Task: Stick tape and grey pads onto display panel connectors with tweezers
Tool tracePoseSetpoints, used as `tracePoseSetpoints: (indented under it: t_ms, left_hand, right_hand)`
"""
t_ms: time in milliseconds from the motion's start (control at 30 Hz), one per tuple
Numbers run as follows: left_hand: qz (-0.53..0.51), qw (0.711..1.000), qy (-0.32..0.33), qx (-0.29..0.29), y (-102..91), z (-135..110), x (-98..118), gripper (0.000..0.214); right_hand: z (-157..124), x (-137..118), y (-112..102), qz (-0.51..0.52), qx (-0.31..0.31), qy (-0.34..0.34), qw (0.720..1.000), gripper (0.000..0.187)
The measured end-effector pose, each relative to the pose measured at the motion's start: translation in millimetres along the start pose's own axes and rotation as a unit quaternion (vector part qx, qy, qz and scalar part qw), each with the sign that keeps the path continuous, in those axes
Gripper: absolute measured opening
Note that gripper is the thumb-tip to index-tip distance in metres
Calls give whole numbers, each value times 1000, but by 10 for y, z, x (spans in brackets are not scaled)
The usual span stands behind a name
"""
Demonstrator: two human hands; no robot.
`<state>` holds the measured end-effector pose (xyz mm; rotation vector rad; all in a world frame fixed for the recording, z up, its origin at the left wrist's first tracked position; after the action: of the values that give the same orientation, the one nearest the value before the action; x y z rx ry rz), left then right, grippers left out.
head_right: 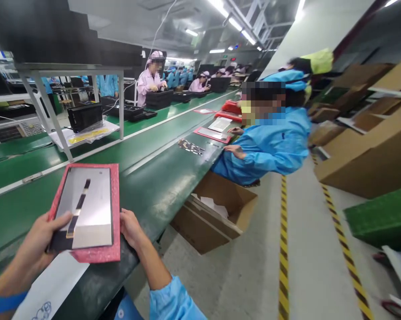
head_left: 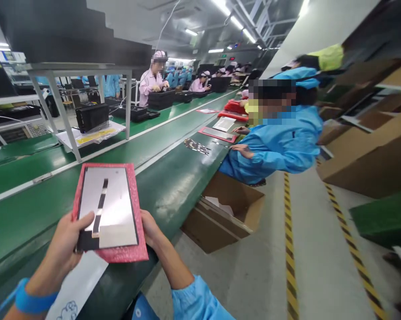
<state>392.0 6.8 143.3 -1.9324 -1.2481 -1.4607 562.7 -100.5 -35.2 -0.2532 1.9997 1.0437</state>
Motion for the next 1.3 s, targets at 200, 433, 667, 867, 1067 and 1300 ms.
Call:
tracePoseSetpoints:
  t_ms: [200, 433, 667, 867, 1067, 1300]
  left_hand:
    - [-84, 991, -50, 94, -649, -353, -962, 24]
    - [-107, 992, -24, 67, -641, -253, -1169, 23]
    - [-100, 994, -1, -43, -429, -360, -1126, 45]
    - [73, 987, -10, -143, -451, -561, -1228, 80]
    - [428, 878, 213, 9, -1184, -692, -1296, 56]
    - [693, 554, 458, 59, -1643, -1059, -1517, 52]
  right_hand:
    - [-454, 331, 107, -37, -48, 144, 988, 20]
    - [-662, 228, 226, -75, -33, 131, 988, 32]
    - [-683, 23, 200, -80, -3, 65, 995, 41]
    - [-615, -44, 0, -110, 24, 78, 991, 22]
    - [-588, -5, -84, -162, 36, 116, 979, 20]
    - [-550, 78, -18, -205, 48, 132, 969, 23]
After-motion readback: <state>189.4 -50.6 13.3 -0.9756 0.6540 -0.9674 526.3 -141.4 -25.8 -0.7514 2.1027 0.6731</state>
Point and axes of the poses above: each hand's wrist, its own z-axis towards the middle knuckle, its own y-axis out of the palm, x = y × z, the point moved 9 cm from there along z, towards the middle knuckle, and after that the axes turned 4 degrees about y, right-handed, at the moved point
